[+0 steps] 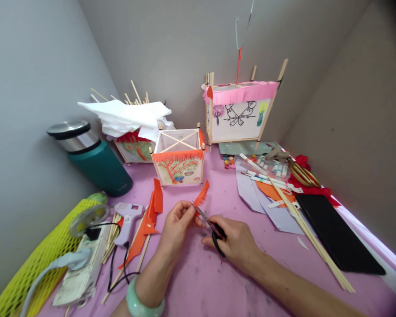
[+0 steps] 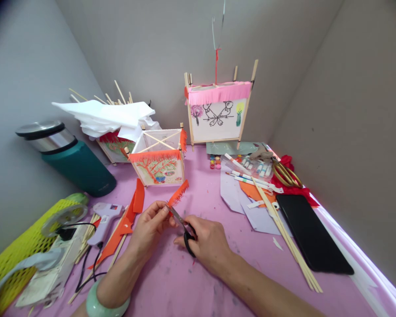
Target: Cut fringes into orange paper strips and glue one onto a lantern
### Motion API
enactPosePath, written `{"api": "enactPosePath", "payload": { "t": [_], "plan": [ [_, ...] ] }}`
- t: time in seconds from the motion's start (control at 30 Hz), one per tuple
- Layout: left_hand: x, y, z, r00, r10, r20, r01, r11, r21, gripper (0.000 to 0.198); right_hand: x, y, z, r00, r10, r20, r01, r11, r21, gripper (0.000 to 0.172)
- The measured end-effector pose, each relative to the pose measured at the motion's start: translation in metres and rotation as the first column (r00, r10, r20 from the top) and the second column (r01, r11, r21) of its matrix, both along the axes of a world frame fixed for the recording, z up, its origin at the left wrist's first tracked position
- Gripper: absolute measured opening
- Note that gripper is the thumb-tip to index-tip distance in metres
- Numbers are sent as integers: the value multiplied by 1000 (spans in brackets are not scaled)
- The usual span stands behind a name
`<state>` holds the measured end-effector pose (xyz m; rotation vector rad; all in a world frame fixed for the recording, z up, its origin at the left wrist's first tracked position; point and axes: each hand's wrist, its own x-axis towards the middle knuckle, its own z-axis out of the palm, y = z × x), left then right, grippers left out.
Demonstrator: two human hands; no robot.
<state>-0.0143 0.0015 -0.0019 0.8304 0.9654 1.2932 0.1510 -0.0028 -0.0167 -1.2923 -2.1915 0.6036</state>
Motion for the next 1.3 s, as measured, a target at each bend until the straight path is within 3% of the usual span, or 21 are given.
{"api": "enactPosePath", "payload": {
  "t": [0.57, 1.3],
  "plan": [
    [-3, 2, 2, 998, 61, 25, -61, 998, -4, 21, 0, -3, 2, 1000, -6, 24, 6, 1000, 1, 29],
    [-1, 1, 1, 999, 19, 28, -19, 1000, -6, 21, 1, -3, 3, 1000, 4, 19, -4, 1000, 6, 27]
  ]
}}
